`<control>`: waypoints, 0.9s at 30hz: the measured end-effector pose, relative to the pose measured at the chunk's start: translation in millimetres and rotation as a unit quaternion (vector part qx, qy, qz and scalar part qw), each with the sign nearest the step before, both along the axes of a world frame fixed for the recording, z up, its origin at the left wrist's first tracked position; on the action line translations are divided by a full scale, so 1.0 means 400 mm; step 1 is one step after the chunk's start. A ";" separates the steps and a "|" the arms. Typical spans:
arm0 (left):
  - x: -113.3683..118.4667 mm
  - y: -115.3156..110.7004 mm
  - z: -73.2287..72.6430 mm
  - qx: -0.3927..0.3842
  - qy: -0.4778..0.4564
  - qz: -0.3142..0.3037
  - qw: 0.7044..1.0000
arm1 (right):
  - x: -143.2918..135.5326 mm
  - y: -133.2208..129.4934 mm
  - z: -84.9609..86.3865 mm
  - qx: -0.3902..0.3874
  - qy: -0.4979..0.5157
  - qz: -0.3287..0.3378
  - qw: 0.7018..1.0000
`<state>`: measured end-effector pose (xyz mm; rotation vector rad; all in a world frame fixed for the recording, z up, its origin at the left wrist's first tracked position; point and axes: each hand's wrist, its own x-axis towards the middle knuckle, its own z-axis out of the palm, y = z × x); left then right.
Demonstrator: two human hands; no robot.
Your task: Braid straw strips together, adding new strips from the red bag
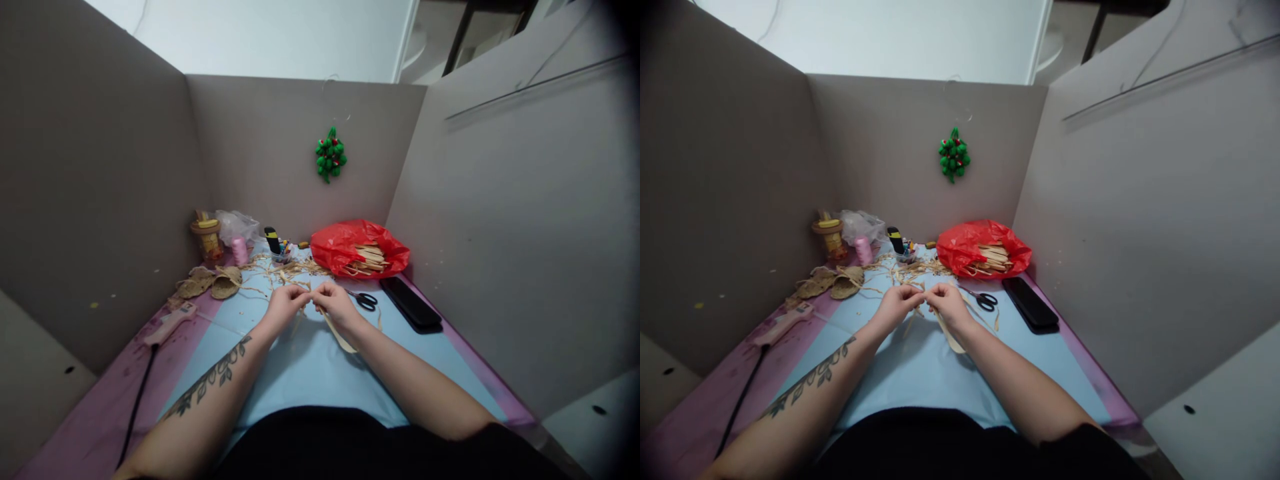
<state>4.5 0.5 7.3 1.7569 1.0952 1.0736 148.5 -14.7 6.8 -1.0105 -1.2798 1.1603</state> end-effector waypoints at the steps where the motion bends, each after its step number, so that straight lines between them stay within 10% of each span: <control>1: 0.000 0.000 0.002 0.003 0.000 0.001 1.000 | 0.001 0.002 0.000 -0.018 0.018 0.004 1.000; 11: 0.000 -0.020 0.037 0.023 -0.034 -0.006 0.999 | 0.018 0.005 0.002 -0.137 0.124 0.129 0.974; 16: -0.014 -0.005 0.037 0.022 -0.030 0.049 0.998 | 0.106 0.044 0.035 0.035 -0.020 -0.064 0.997; 20: -0.029 0.006 0.042 0.035 -0.020 0.078 0.996 | 0.184 0.075 0.041 0.127 -0.236 -0.233 0.935; 27: -0.029 0.005 0.042 0.041 -0.015 0.077 0.996 | 0.183 0.097 -0.039 0.011 -0.575 -0.134 0.807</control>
